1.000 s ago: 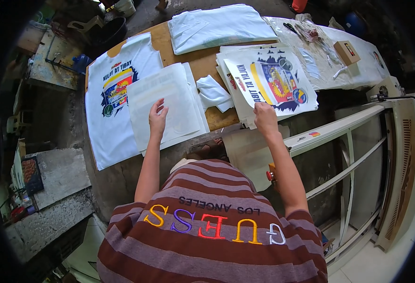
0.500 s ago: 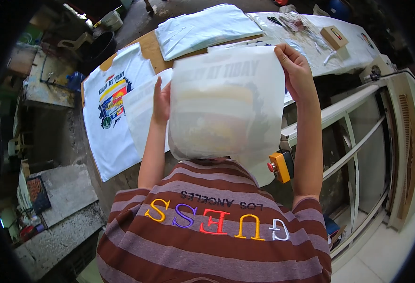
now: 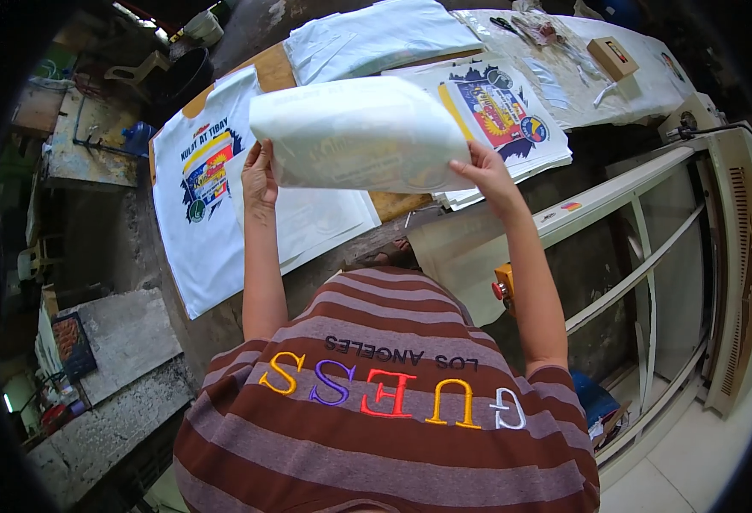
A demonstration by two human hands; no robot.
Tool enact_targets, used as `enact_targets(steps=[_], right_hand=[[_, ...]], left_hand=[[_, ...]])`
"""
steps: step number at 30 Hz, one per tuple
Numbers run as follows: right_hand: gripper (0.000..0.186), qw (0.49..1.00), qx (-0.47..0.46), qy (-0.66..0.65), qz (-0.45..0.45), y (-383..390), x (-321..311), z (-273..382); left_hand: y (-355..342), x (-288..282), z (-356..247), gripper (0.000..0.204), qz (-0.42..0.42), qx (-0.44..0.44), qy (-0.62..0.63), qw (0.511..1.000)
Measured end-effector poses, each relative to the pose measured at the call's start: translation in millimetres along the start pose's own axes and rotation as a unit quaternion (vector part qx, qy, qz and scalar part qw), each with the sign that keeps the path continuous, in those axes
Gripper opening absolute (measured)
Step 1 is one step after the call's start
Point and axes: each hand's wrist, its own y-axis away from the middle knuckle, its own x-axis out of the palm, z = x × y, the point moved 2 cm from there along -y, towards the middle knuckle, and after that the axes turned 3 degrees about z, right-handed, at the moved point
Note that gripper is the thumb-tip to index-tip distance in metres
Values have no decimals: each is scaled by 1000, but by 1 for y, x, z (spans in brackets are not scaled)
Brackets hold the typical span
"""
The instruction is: Prepare and align t-shirt pieces for a heat press printing machine.
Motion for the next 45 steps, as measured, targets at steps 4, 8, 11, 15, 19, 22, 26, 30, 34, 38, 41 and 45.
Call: enact_targets(steps=[4, 8, 11, 15, 19, 22, 26, 30, 34, 38, 41, 45], right_hand=[[29, 990, 127, 57, -35, -3, 11, -56], [26, 983, 180, 32, -29, -7, 42, -102], [24, 971, 234, 38, 4, -7, 58, -149], [23, 957, 278, 79, -28, 2, 60, -178], [26, 947, 296, 116, -35, 8, 55, -185], [25, 947, 295, 120, -31, 8, 58, -191], [22, 946, 274, 169, -29, 8, 66, -193], [20, 949, 261, 177, -21, 7, 70, -192], [17, 959, 271, 80, -35, 7, 77, -195], [14, 953, 293, 70, -31, 5, 78, -201], [13, 956, 280, 84, -29, 1, 89, -202], [14, 963, 252, 90, -16, -18, 117, -189]], left_hand=[[-5, -59, -1, 30, -66, 39, -30, 997], [8, -134, 17, 33, -179, 41, -184, 966], [37, -207, 31, 39, -272, -22, -251, 929], [78, -206, 50, 43, -282, -69, -395, 871], [95, -201, 53, 39, -297, -68, -453, 838], [96, -207, 49, 35, -309, -66, -496, 809], [94, -226, 49, 29, -297, -39, -502, 811], [93, -224, 48, 24, -243, -13, -491, 837], [89, -229, 40, 24, -226, -11, -433, 872], [79, -231, 33, 27, -184, -60, -460, 866], [72, -253, 23, 30, -207, -33, -482, 851], [52, -265, -9, 33, -198, 31, -490, 848]])
